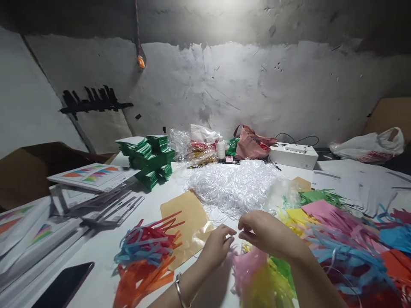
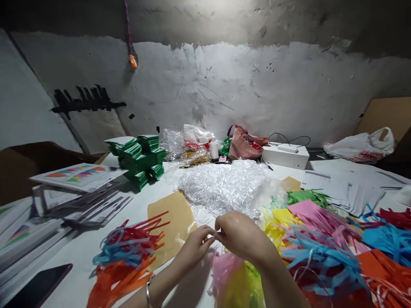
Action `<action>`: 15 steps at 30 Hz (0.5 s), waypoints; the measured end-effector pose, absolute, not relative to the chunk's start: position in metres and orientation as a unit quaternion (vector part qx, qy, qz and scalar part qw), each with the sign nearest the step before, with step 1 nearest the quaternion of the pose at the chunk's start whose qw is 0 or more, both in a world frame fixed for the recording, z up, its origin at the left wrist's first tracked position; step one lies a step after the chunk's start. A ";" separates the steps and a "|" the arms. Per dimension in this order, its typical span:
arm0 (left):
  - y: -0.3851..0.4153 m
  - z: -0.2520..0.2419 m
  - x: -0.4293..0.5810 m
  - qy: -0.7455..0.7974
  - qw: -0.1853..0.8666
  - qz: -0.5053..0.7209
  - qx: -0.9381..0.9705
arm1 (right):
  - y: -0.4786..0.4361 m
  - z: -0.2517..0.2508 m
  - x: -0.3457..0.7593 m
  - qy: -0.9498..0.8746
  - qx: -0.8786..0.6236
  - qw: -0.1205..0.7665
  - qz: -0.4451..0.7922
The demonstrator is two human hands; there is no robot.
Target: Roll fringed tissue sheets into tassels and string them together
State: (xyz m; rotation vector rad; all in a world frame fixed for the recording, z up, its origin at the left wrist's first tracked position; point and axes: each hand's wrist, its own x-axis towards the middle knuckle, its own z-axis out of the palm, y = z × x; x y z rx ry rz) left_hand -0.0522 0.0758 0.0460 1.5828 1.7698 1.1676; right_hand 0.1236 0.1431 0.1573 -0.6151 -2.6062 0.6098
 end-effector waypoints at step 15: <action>0.088 0.096 -0.050 0.617 0.346 0.465 0.533 | 0.157 0.170 0.134 -0.925 -0.251 0.212 0.189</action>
